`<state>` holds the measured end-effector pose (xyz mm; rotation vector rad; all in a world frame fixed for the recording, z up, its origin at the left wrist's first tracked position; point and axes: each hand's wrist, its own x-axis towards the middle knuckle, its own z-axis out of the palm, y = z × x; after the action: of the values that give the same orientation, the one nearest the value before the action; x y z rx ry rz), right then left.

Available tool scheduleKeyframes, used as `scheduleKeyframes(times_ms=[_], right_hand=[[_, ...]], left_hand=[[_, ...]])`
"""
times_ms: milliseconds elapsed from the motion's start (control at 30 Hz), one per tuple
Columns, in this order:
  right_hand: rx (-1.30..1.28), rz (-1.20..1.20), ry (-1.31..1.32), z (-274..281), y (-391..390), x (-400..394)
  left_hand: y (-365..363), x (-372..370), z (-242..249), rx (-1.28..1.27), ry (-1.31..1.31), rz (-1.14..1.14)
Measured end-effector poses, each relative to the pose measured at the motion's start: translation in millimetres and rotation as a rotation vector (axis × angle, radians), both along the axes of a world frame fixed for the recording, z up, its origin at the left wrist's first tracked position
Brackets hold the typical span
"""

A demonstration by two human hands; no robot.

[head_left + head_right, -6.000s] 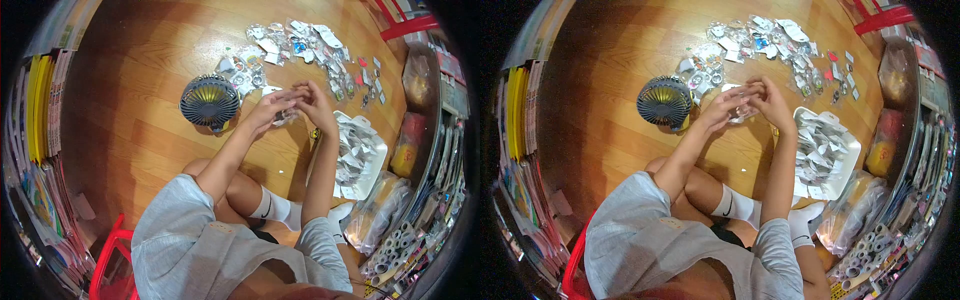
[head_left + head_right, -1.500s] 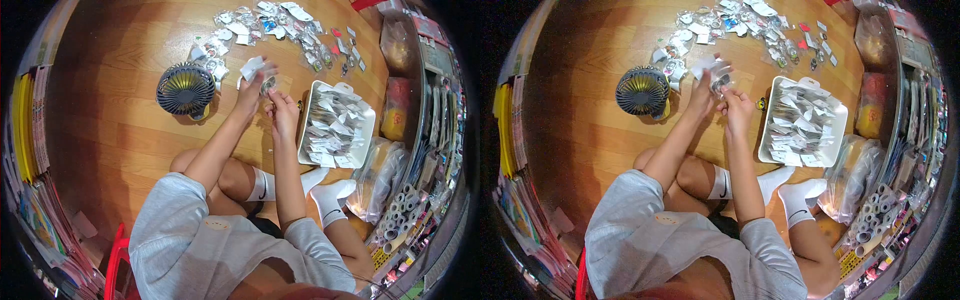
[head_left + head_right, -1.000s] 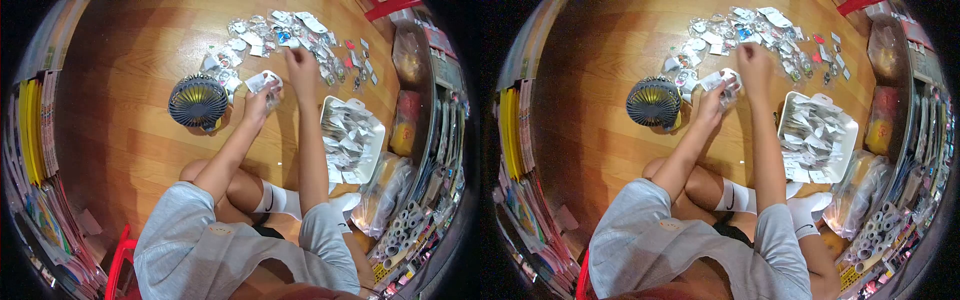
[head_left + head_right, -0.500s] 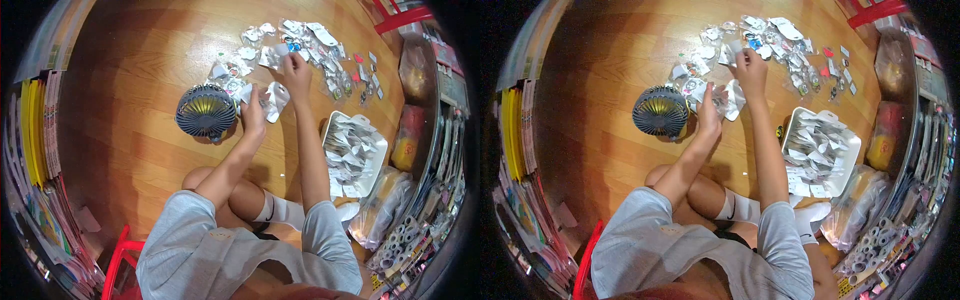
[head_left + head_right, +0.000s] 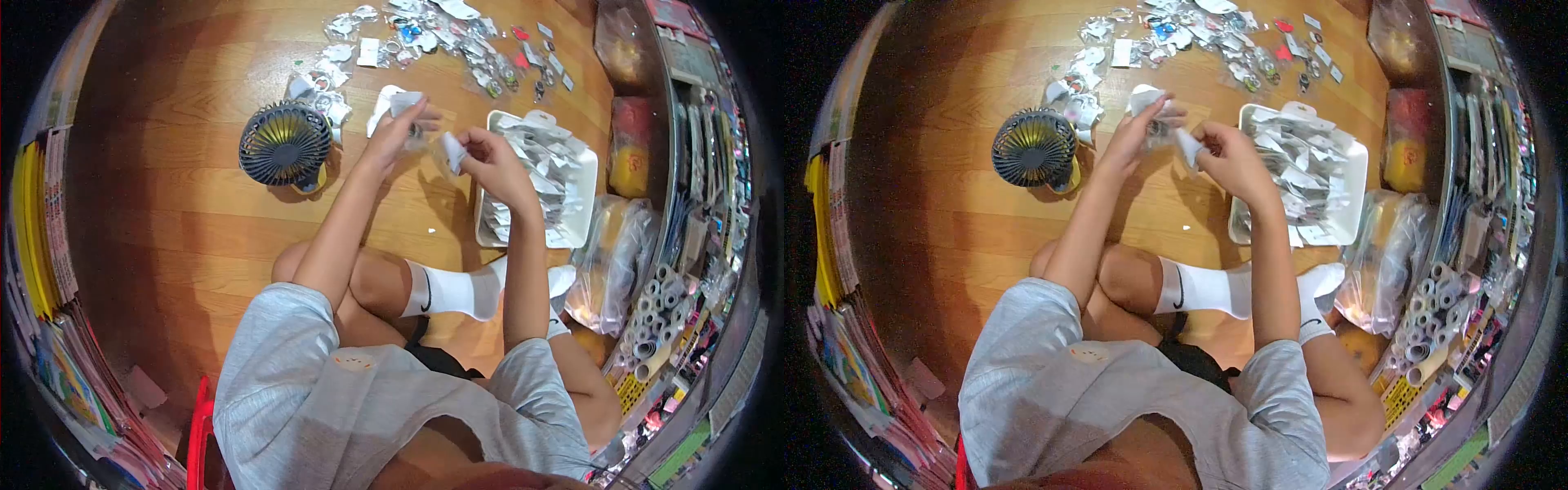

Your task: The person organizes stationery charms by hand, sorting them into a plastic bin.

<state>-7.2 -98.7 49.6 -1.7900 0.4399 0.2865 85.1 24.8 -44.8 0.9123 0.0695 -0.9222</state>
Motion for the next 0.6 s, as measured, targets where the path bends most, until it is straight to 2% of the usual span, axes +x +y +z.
scheduleKeyframes(times_ms=[33,67,100,167,200,300,433,600], right_hand=[[-0.089,0.086,0.05,1.8,1.0,-5.8],[-0.072,0.153,0.039,2.0,0.7,-7.5],[-0.084,0.152,0.037,5.7,-1.0,-9.9],[0.119,0.071,0.004,15.2,-2.1,-9.6],[0.02,0.08,0.046,14.4,-7.9,-8.1],[-0.011,-0.025,0.06,16.0,-5.8,-1.6],[-0.212,-0.097,-0.079,7.6,1.8,7.7],[-0.091,-0.213,-0.104,-9.3,-3.9,16.9]], left_hand=[[0.3,-4.1,9.5,-0.016,-0.029,-0.129],[2.4,-6.5,15.8,-0.027,-0.042,-0.259],[2.7,-12.2,20.4,-0.039,-0.047,-0.26],[3.8,-20.4,27.5,-0.21,0.093,-0.394],[5.4,-18.9,23.9,-0.27,0.139,-0.503],[6.4,-22.7,13.6,-0.319,0.017,-0.493],[4.9,-18.1,13.7,-0.252,-0.103,-0.406],[6.6,-9.2,9.2,-0.279,-0.108,-0.388]])
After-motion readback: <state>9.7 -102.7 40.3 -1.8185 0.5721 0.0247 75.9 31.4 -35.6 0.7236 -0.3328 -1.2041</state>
